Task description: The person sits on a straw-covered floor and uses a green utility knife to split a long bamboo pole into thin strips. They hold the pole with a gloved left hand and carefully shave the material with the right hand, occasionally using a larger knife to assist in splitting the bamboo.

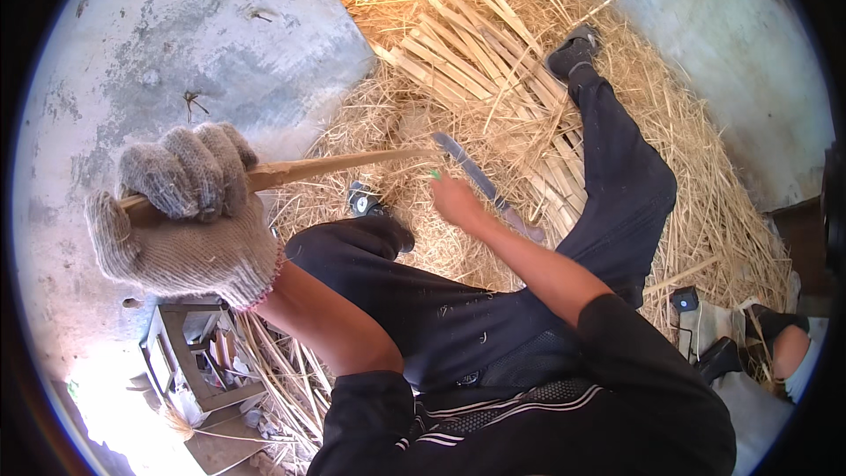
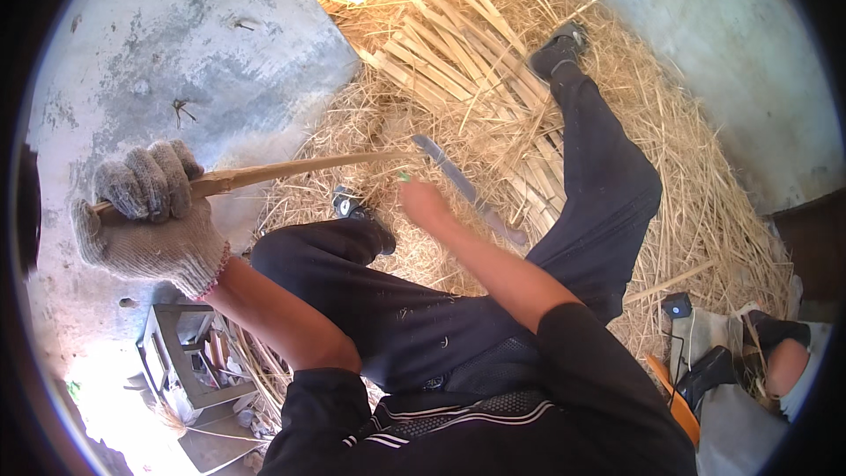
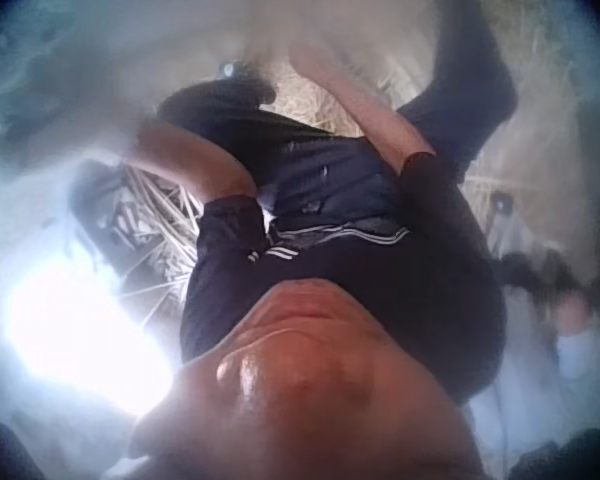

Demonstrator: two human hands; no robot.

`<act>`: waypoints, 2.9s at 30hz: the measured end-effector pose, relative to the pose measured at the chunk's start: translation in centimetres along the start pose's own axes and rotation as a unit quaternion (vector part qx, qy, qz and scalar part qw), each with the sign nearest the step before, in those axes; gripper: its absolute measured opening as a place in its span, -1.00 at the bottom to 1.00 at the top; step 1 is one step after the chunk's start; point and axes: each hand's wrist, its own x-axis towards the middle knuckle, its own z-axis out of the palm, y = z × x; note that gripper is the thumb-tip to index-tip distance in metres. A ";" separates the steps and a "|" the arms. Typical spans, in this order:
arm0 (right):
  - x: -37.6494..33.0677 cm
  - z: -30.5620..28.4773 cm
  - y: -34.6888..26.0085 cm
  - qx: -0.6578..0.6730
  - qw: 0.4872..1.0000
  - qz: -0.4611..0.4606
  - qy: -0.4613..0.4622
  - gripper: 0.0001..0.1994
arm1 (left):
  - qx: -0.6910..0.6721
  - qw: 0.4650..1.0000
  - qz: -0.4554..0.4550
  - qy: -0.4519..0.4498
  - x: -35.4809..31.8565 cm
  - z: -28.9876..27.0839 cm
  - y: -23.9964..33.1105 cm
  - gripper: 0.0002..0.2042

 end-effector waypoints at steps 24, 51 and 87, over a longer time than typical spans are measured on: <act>1.1 -0.4 1.7 0.041 0.970 0.200 -0.133 -0.59 | 0.001 0.996 0.025 0.091 -1.7 -1.8 1.4 -0.53; 2.4 1.9 7.7 -0.073 0.972 0.219 0.033 -0.68 | 0.086 0.980 0.052 0.172 -1.3 -1.3 1.0 -0.56; 8.2 -2.8 8.2 0.260 0.923 0.279 0.047 -0.56 | 0.001 0.994 0.017 0.109 -2.3 -5.9 2.0 -0.57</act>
